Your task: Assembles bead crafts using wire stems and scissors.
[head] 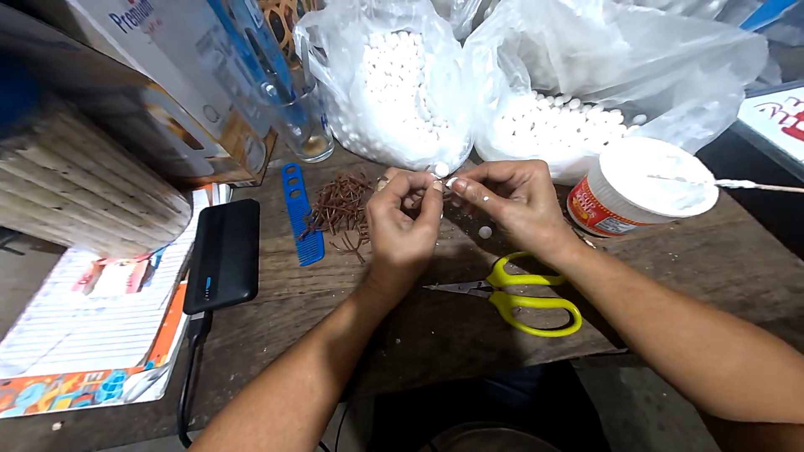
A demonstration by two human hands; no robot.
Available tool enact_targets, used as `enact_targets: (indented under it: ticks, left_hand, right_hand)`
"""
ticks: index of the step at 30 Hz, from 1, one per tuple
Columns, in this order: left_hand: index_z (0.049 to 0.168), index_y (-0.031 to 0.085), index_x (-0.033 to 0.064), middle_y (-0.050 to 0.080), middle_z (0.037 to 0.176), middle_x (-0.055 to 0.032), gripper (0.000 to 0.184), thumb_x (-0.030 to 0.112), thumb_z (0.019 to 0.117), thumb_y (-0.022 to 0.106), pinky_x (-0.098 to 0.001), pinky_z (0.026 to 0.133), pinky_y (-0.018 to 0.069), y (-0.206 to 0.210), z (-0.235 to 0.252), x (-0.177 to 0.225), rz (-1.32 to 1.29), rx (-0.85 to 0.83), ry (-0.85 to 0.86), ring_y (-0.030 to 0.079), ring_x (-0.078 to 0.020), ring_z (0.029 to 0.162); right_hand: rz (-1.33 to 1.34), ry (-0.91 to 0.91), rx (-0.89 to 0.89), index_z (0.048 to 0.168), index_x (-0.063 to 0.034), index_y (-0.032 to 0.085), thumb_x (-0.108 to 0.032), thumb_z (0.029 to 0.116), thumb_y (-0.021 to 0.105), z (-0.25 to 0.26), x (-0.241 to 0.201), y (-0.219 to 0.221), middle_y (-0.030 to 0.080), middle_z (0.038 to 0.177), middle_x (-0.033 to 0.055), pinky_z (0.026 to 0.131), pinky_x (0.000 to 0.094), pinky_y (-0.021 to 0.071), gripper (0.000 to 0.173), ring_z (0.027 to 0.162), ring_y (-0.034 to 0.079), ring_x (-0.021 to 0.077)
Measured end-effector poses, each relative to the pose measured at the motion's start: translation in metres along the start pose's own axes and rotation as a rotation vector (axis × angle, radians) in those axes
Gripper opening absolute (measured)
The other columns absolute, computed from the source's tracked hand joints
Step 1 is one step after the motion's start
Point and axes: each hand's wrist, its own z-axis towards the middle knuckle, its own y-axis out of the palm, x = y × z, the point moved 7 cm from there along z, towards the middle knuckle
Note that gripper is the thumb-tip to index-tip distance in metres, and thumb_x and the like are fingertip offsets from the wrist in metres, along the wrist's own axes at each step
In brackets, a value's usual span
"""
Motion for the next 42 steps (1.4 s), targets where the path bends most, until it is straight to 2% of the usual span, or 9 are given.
enact_targets:
  ticks: [5,7,9,12,15,19,22,28,42]
  left_hand:
    - [0.093,0.071,-0.0002,0.062,0.087,-0.0006,0.006,-0.001,0.0931,0.064,-0.0089,0.057,0.0444,-0.001,0.002,-0.004,-0.039,-0.019,-0.062,0.054,0.0033,0.066]
    - [0.093,0.072,0.0019,0.063,0.086,0.0007,0.007,0.000,0.0926,0.065,-0.0095,0.053,0.0440,-0.002,0.002,-0.005,-0.079,-0.035,-0.100,0.053,0.0029,0.062]
    - [0.091,0.073,0.0039,0.064,0.087,0.0018,0.009,0.000,0.0925,0.065,-0.0104,0.055,0.0450,-0.003,0.002,-0.007,-0.086,-0.051,-0.134,0.055,0.0022,0.064]
    - [0.088,0.070,0.0054,0.064,0.085,0.0018,0.010,-0.002,0.0923,0.065,-0.0109,0.052,0.0443,-0.002,0.001,-0.008,-0.092,-0.052,-0.169,0.053,0.0016,0.060]
    - [0.089,0.067,0.0046,0.061,0.089,0.0008,0.008,-0.001,0.0940,0.063,-0.0106,0.056,0.0457,-0.001,0.002,-0.008,-0.049,-0.047,-0.165,0.054,0.0017,0.064]
    - [0.091,0.065,0.0036,0.059,0.092,-0.0008,0.007,0.000,0.0957,0.060,-0.0107,0.063,0.0483,0.000,0.000,-0.006,-0.023,-0.041,-0.133,0.057,0.0016,0.073]
    - [0.092,0.065,0.0039,0.060,0.087,0.0004,0.007,0.001,0.0964,0.060,-0.0110,0.061,0.0479,0.001,-0.001,-0.006,-0.042,-0.029,-0.137,0.057,0.0021,0.069]
    - [0.092,0.064,0.0033,0.059,0.085,0.0014,0.008,0.000,0.0965,0.059,-0.0101,0.057,0.0460,0.001,0.000,-0.005,-0.077,-0.042,-0.138,0.054,0.0030,0.064]
    - [0.093,0.064,0.0022,0.060,0.088,0.0015,0.007,-0.002,0.0955,0.059,-0.0097,0.059,0.0464,0.001,-0.002,-0.002,-0.088,-0.040,-0.103,0.054,0.0037,0.065]
  right_hand:
    - [0.007,-0.013,-0.003,0.101,-0.0014,0.072,-0.006,0.0978,0.064,0.003,0.002,-0.005,0.070,0.083,-0.0047,0.062,0.0122,0.0544,0.009,0.067,0.062,-0.0047]
    - [-0.047,-0.072,0.003,0.100,0.0006,0.072,-0.005,0.0974,0.065,0.003,-0.002,-0.006,0.069,0.085,-0.0006,0.062,0.0123,0.0533,0.010,0.067,0.061,-0.0033]
    - [-0.107,-0.138,-0.002,0.100,0.0018,0.073,-0.006,0.0969,0.064,0.002,-0.006,-0.006,0.070,0.089,0.0031,0.068,0.0128,0.0543,0.012,0.073,0.063,-0.0016]
    - [-0.174,-0.206,-0.006,0.103,0.0032,0.074,-0.007,0.0952,0.066,0.002,-0.008,-0.004,0.069,0.090,0.0059,0.070,0.0137,0.0535,0.015,0.075,0.062,0.0002]
    - [-0.196,-0.237,-0.029,0.113,0.0060,0.072,-0.007,0.0928,0.068,0.002,-0.010,-0.004,0.069,0.095,0.0087,0.070,0.0142,0.0532,0.024,0.077,0.063,0.0018]
    - [-0.190,-0.258,-0.014,0.103,0.0042,0.073,-0.005,0.0918,0.068,0.001,-0.012,-0.003,0.070,0.091,0.0074,0.069,0.0140,0.0536,0.015,0.074,0.063,0.0008]
    - [-0.177,-0.256,0.007,0.100,0.0047,0.072,-0.003,0.0889,0.069,-0.001,-0.012,-0.001,0.070,0.086,0.0054,0.067,0.0125,0.0526,0.014,0.070,0.061,-0.0015]
    - [-0.139,-0.272,0.022,0.101,0.0066,0.072,-0.001,0.0894,0.069,-0.003,-0.012,-0.001,0.072,0.090,0.0071,0.073,0.0141,0.0561,0.014,0.075,0.065,-0.0006]
    - [-0.117,-0.276,0.051,0.100,0.0074,0.073,0.001,0.0897,0.067,-0.004,-0.014,0.000,0.073,0.093,0.0094,0.075,0.0141,0.0565,0.014,0.079,0.067,0.0004]
